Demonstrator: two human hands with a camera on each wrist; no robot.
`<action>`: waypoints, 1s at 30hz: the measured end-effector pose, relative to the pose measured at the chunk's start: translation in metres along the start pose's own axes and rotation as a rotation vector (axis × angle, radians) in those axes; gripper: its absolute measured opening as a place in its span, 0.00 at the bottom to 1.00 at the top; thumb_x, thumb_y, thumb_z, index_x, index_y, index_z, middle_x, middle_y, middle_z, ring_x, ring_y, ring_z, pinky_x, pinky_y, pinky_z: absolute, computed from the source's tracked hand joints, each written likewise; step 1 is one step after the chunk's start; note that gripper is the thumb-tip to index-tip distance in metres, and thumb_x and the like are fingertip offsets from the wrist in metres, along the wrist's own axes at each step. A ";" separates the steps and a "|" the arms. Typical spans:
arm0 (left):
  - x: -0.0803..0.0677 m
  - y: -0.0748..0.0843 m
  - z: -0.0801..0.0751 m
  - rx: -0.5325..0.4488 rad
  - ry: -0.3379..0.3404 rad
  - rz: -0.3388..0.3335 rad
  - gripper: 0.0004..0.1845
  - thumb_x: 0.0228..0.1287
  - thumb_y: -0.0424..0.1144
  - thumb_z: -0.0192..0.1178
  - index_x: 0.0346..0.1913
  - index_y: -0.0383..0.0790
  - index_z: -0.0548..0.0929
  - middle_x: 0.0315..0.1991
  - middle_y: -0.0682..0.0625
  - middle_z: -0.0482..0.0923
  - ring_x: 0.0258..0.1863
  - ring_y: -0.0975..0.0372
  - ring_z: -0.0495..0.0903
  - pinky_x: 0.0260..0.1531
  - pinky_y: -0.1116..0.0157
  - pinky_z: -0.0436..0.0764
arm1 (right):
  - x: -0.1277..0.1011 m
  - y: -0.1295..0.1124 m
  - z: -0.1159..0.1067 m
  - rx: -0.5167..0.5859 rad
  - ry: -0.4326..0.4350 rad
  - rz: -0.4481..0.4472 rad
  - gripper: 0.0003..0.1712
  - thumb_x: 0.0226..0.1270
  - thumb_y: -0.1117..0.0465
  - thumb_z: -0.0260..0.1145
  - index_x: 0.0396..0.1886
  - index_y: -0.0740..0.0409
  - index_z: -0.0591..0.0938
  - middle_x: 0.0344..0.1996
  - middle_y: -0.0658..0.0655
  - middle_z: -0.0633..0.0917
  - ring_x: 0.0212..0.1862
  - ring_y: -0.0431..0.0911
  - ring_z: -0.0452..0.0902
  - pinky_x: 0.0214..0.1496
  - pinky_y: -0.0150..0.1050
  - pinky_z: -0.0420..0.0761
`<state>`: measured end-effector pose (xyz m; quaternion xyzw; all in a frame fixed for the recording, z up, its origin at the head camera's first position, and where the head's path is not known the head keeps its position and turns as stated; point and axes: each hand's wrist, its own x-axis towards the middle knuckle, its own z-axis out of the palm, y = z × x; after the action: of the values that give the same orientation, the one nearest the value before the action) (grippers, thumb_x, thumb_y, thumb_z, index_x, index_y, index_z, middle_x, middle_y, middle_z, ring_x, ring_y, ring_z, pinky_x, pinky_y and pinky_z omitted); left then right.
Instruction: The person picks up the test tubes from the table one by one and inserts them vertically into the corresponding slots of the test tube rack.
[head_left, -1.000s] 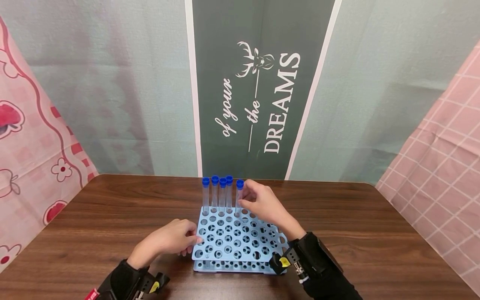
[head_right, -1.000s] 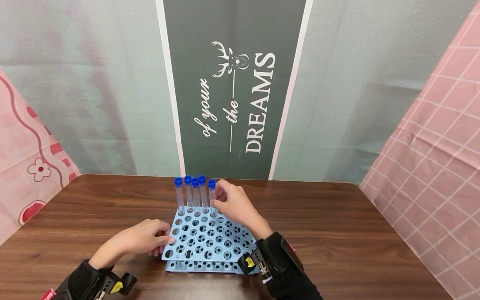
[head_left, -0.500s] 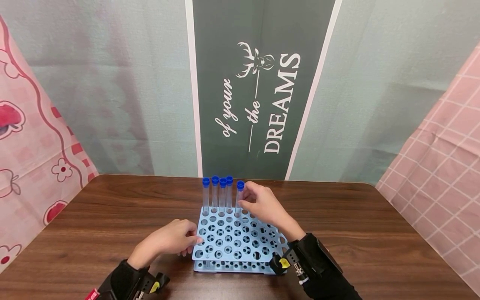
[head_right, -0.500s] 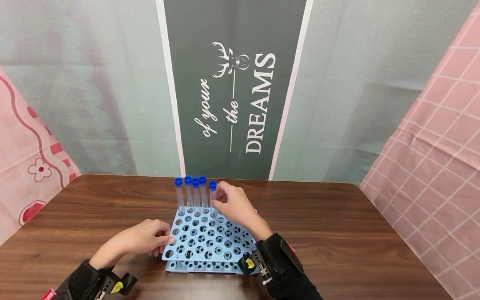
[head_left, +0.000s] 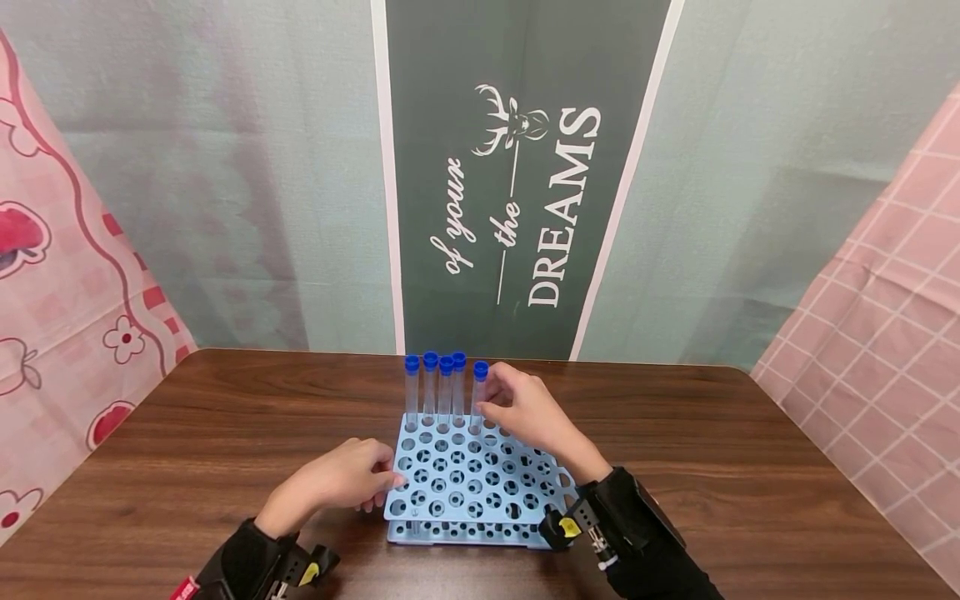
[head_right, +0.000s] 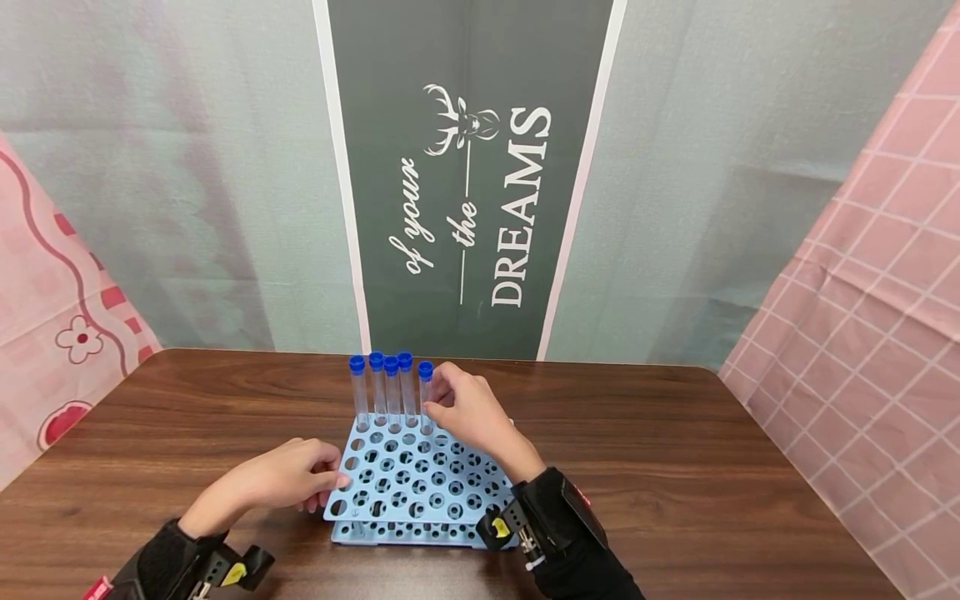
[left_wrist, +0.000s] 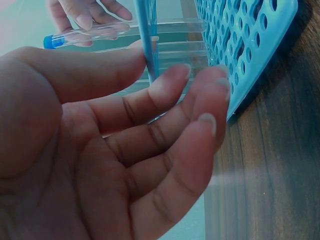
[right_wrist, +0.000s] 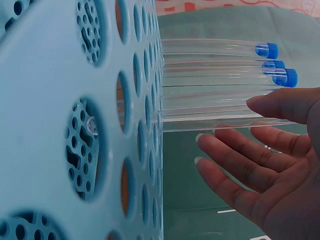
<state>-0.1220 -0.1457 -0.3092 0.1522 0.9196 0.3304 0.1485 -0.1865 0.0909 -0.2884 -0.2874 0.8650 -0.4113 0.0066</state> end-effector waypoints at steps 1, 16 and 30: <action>0.000 0.000 0.000 0.000 0.000 0.002 0.13 0.60 0.36 0.59 0.20 0.38 0.73 0.14 0.52 0.71 0.13 0.64 0.70 0.14 0.68 0.69 | 0.000 0.000 0.000 -0.002 0.002 0.003 0.08 0.59 0.68 0.64 0.37 0.60 0.74 0.30 0.52 0.80 0.33 0.44 0.77 0.32 0.32 0.77; 0.000 0.001 -0.001 0.024 0.012 -0.005 0.13 0.60 0.36 0.60 0.20 0.39 0.73 0.13 0.53 0.71 0.12 0.64 0.69 0.15 0.68 0.67 | -0.004 0.006 -0.003 0.022 0.012 0.024 0.16 0.58 0.66 0.65 0.46 0.63 0.74 0.35 0.55 0.81 0.37 0.46 0.78 0.37 0.35 0.77; -0.002 0.000 -0.006 0.086 0.105 -0.021 0.14 0.56 0.42 0.63 0.20 0.42 0.73 0.13 0.54 0.67 0.14 0.65 0.67 0.16 0.68 0.65 | -0.018 0.009 -0.014 0.006 0.057 0.079 0.14 0.62 0.61 0.62 0.46 0.62 0.76 0.36 0.53 0.81 0.38 0.44 0.78 0.40 0.39 0.77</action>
<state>-0.1228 -0.1499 -0.3048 0.1310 0.9411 0.2963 0.0968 -0.1792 0.1140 -0.2896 -0.2413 0.8741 -0.4215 -0.0011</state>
